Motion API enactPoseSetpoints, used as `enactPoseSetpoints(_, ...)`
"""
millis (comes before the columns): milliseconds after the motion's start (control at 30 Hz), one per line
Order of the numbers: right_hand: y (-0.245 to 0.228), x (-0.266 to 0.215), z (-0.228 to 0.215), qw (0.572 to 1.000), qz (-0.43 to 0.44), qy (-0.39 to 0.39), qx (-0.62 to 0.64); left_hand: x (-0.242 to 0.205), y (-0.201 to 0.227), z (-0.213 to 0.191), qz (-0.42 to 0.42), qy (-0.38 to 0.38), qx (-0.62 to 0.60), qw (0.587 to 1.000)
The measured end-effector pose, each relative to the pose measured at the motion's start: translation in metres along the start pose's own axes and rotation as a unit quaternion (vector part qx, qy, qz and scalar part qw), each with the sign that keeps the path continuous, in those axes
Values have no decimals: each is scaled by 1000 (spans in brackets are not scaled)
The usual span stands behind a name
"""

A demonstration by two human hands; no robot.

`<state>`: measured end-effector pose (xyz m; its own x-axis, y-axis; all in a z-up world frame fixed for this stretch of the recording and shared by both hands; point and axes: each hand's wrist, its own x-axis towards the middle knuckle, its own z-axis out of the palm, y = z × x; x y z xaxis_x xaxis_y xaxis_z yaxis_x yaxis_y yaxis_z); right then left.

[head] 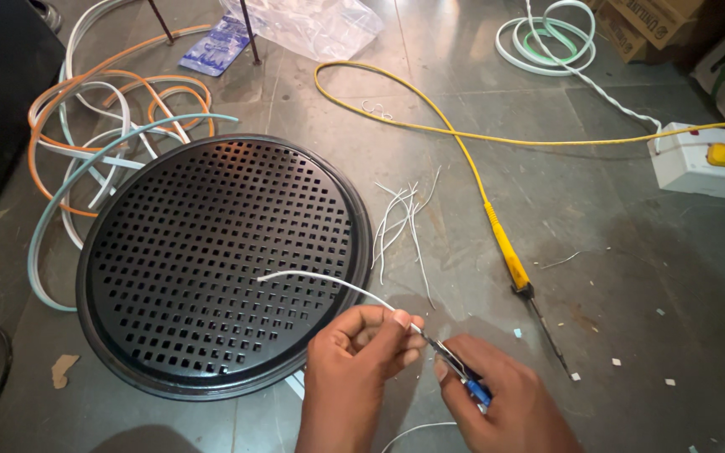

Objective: The person strips the insulation off the ends of several white wires using a pair of wire strippers. They then insert the stripped ends into a small white plastic connector block.

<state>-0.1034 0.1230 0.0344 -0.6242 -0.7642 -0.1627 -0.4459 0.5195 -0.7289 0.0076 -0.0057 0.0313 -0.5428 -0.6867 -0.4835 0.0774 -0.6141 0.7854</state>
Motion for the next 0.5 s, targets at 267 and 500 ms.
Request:
enactPoseSetpoints(267, -4, 0, -3, 1000, -12, 7, -1, 2, -4, -1, 10, -14, -2, 1000)
enactPoseSetpoints(500, -10, 0, -6, 1000, 14, -5, -15, 1, -4, -1, 6, -10, 6, 1000)
